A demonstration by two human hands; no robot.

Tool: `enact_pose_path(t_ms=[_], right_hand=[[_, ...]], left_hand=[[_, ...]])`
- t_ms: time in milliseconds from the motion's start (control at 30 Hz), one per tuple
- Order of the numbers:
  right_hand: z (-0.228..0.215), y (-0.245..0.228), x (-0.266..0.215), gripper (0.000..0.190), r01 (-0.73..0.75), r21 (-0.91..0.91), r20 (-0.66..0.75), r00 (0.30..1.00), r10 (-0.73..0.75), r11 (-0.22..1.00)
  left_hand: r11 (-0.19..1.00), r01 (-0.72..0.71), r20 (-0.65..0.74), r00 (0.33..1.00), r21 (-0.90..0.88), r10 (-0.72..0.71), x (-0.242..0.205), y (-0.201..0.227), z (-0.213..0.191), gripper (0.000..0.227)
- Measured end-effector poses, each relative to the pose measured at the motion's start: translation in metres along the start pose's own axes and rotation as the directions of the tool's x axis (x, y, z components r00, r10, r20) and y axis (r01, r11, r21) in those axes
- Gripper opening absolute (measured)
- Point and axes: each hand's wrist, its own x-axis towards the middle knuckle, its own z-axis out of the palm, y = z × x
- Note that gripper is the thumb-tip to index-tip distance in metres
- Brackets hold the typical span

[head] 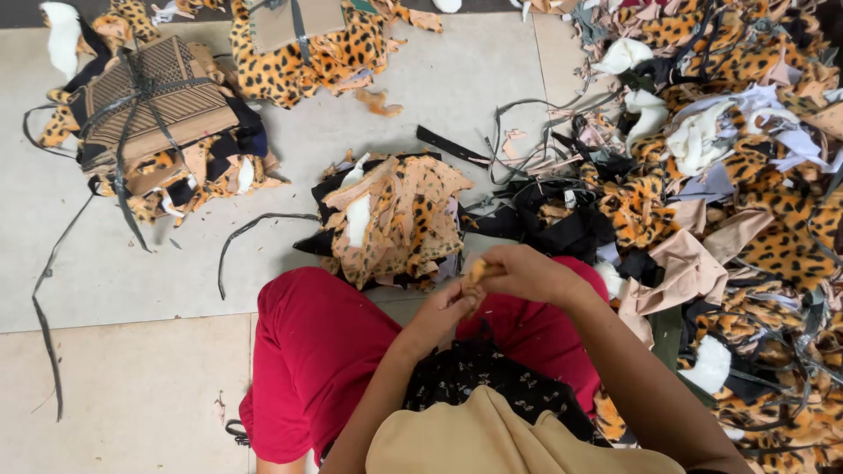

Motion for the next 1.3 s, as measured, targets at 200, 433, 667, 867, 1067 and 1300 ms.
enact_pose_path(t_ms=[200, 433, 667, 867, 1067, 1300], right_hand=[[0.013, 0.015, 0.078, 0.014, 0.082, 0.195, -0.062, 0.996, -0.072, 0.977], [0.009, -0.060, 0.149, 0.021, 0.171, 0.220, -0.171, 0.976, -0.134, 0.960], [0.016, -0.088, 0.207, 0.033, 0.142, 0.003, -0.192, 0.971, -0.139, 0.990], [0.073, -0.056, 0.218, 0.035, 0.199, -0.677, -0.432, 0.671, -0.602, 0.708], [0.110, -0.024, 0.225, 0.059, 0.146, -0.734, -0.399, 0.698, -0.595, 0.664], [0.130, -0.003, 0.248, 0.062, 0.101, -0.723, -0.367, 0.782, -0.503, 0.683]], left_hand=[[0.999, -0.048, -0.322, 0.945, 0.015, 0.050, -0.039, 0.060, -0.032, 0.035], [0.990, -0.097, -0.646, 0.763, -0.099, 0.010, -0.033, 0.093, -0.099, 0.039], [0.982, -0.032, -0.673, 0.732, -0.185, -0.103, -0.031, 0.111, -0.109, 0.073], [0.972, 0.178, -0.714, 0.700, 0.154, -0.015, -0.019, 0.081, -0.109, 0.080], [0.666, 0.454, -0.698, 0.702, 0.592, 0.142, 0.013, 0.038, -0.101, 0.085], [0.589, 0.543, -0.644, 0.764, 0.599, -0.050, 0.038, 0.009, -0.112, 0.102]])
